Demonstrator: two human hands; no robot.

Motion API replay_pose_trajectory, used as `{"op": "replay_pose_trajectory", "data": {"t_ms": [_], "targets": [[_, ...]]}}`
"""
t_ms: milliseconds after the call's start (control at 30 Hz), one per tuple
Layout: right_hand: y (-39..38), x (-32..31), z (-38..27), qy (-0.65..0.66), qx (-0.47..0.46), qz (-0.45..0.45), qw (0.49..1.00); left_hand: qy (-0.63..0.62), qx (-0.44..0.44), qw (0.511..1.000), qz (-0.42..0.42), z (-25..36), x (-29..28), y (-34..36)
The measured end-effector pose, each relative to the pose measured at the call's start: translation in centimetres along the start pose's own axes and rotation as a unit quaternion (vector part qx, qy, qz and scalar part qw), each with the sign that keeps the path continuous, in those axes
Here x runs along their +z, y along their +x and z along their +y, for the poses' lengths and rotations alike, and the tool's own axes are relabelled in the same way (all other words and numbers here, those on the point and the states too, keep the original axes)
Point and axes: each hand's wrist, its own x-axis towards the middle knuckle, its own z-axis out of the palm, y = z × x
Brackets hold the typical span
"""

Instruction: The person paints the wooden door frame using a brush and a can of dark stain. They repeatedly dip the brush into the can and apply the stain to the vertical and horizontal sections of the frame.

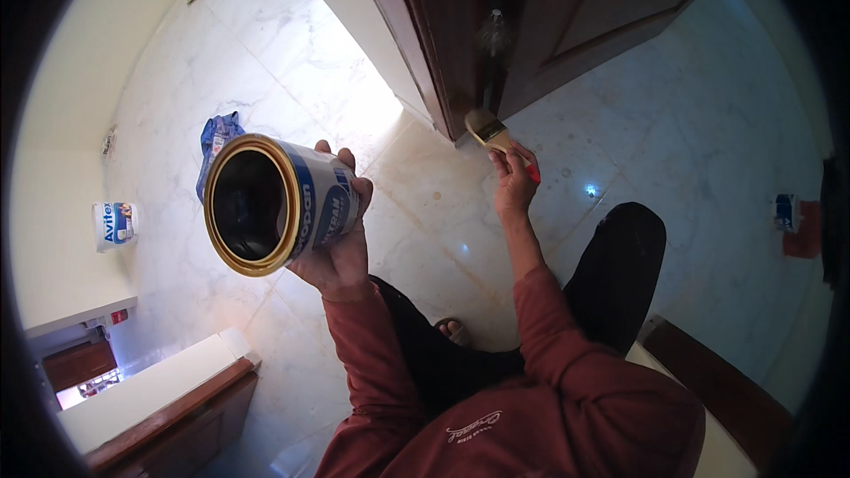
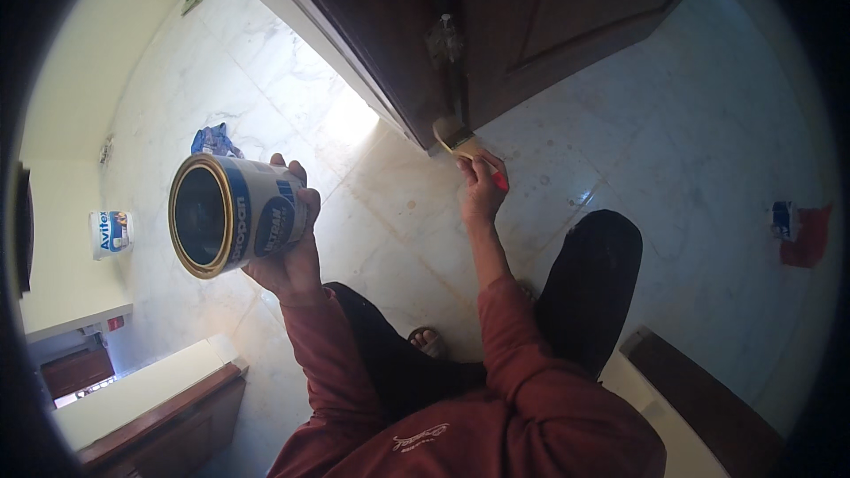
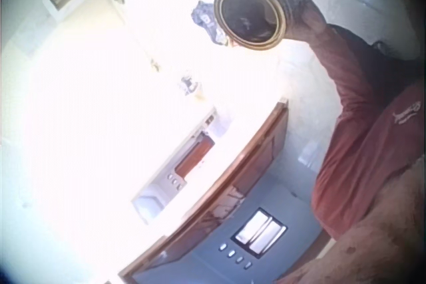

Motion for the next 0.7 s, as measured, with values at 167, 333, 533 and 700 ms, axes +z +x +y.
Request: {"op": "replay_pose_trajectory", "data": {"t_ms": [167,333,533,700], "targets": [[2.3,-1.3,2.0,-0.129,-0.047,-0.013,0.990,-0.011,-0.003,1.000,0.019,0.5,-1.7,0.3],[-0.6,4.3,-0.4,-0.051,-0.058,-0.020,0.997,0.011,0.026,0.998,0.059,2.8,-3.4,-2.2],[0.0,3.6,-1.2,-0.129,-0.094,0.026,0.987,0.031,0.006,0.999,0.011,3.0,-3.7,-3.2],[-4.2,11.5,-6.2,-0.074,-0.166,-0.056,0.982,0.109,0.033,0.991,0.067,3.8,-2.8,-4.5]]}}
